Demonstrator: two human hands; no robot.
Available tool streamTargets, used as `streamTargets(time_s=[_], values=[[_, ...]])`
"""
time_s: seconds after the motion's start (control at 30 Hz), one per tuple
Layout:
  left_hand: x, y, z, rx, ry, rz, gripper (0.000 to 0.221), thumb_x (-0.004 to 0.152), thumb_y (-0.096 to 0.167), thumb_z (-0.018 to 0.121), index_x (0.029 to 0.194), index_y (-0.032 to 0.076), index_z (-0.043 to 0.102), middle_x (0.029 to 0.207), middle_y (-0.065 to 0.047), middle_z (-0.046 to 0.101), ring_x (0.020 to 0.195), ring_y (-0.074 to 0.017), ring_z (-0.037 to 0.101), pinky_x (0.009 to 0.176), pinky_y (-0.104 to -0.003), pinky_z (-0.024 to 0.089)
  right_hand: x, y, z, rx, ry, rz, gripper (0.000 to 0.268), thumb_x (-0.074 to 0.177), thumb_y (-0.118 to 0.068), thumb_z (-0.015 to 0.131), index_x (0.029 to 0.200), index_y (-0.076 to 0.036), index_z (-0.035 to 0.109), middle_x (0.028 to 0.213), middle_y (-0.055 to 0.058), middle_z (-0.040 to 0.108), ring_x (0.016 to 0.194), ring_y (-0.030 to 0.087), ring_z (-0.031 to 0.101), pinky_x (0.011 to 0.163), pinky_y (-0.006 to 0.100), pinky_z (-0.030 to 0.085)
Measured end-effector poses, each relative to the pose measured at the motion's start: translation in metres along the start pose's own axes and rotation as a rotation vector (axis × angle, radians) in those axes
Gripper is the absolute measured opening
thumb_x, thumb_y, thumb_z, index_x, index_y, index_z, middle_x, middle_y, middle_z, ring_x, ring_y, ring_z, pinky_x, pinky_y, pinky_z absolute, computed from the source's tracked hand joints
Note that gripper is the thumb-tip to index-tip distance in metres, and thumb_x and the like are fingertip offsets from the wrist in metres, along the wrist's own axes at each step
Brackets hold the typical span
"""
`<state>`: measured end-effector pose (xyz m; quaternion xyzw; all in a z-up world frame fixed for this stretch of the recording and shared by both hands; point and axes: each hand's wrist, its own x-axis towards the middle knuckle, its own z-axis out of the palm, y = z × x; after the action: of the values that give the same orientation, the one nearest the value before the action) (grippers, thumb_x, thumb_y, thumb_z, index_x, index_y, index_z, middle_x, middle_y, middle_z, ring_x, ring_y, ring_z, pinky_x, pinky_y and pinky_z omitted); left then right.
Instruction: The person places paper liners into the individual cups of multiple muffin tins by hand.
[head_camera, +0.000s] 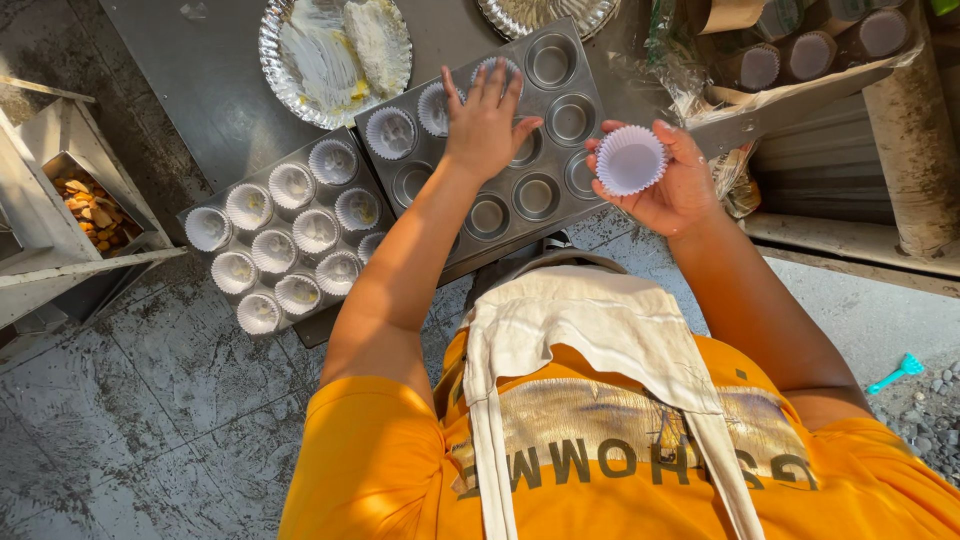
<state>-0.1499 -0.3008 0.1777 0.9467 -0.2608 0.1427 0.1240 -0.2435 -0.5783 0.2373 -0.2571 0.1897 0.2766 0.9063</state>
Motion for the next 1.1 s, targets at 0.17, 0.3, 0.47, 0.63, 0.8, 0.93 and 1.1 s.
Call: streamTargets(time_s=[0.17, 0.3, 0.47, 0.63, 0.8, 0.93, 1.1], values=[[-0.027, 0.069, -0.052, -0.46, 0.059, 0.148, 0.048, 0.097, 0.032, 0.072, 0.138, 0.01, 0.059, 0.139, -0.007, 0.064, 0.135, -0.0245, 0.056, 0.124, -0.067, 0.012, 0.03, 0.014, 0.009, -0.018, -0.013, 0.017, 0.053, 0.103, -0.04, 0.062, 0.138, -0.001, 0.059, 0.136, 0.019, 0.062, 0.123, 0.032, 0.064, 0.105, 0.053, 0.055], [-0.039, 0.081, -0.068, -0.421, -0.141, 0.077, 0.028, 0.088, 0.019, 0.074, 0.115, 0.016, 0.071, 0.104, -0.001, 0.073, 0.108, -0.0212, 0.067, 0.119, -0.068, 0.019, 0.046, 0.027, 0.026, -0.084, -0.027, 0.067, 0.047, 0.1, -0.04, 0.058, 0.13, -0.004, 0.061, 0.133, 0.021, 0.064, 0.12, 0.032, 0.066, 0.101, 0.052, 0.056], [-0.051, 0.053, -0.071, -0.484, 0.064, -0.026, 0.018, 0.085, 0.01, 0.077, 0.098, 0.021, 0.074, 0.088, 0.003, 0.071, 0.094, -0.0172, 0.071, 0.125, -0.056, 0.033, 0.064, 0.045, 0.045, -0.052, -0.08, 0.135, 0.05, 0.104, -0.04, 0.057, 0.134, -0.001, 0.061, 0.135, 0.021, 0.066, 0.121, 0.031, 0.065, 0.099, 0.045, 0.055], [-0.053, 0.023, -0.091, -0.525, 0.088, -0.045, 0.014, 0.08, 0.02, 0.083, 0.087, 0.017, 0.071, 0.081, 0.002, 0.069, 0.089, -0.0202, 0.07, 0.116, -0.058, 0.033, 0.088, 0.066, 0.054, -0.069, -0.071, 0.153, 0.05, 0.107, -0.04, 0.054, 0.137, -0.001, 0.06, 0.133, 0.016, 0.066, 0.118, 0.03, 0.065, 0.098, 0.047, 0.054], [-0.048, -0.02, -0.108, -0.793, 0.067, -0.126, 0.023, 0.075, 0.021, 0.089, 0.084, 0.012, 0.071, 0.08, 0.002, 0.072, 0.079, -0.0163, 0.07, 0.111, -0.051, 0.036, 0.104, 0.073, 0.06, 0.039, -0.076, 0.15, 0.056, 0.107, -0.043, 0.055, 0.142, 0.001, 0.058, 0.132, 0.018, 0.064, 0.118, 0.033, 0.065, 0.1, 0.049, 0.054], [-0.035, -0.122, -0.092, -1.22, 0.167, -0.483, 0.015, 0.084, 0.008, 0.084, 0.093, 0.004, 0.073, 0.088, 0.0, 0.076, 0.08, -0.0067, 0.069, 0.079, -0.028, 0.057, 0.108, 0.075, 0.063, 0.165, -0.004, 0.137, 0.059, 0.102, -0.042, 0.059, 0.143, 0.0, 0.054, 0.14, 0.024, 0.061, 0.123, 0.035, 0.064, 0.105, 0.05, 0.053], [-0.016, -0.282, -0.035, -0.451, 0.293, -0.567, 0.012, 0.082, 0.015, 0.084, 0.087, 0.01, 0.074, 0.081, 0.001, 0.077, 0.074, -0.0143, 0.072, 0.087, -0.039, 0.051, 0.108, 0.079, 0.062, 0.083, 0.057, 0.08, 0.063, 0.1, -0.043, 0.062, 0.146, -0.001, 0.053, 0.142, 0.023, 0.059, 0.125, 0.034, 0.062, 0.105, 0.052, 0.053]])
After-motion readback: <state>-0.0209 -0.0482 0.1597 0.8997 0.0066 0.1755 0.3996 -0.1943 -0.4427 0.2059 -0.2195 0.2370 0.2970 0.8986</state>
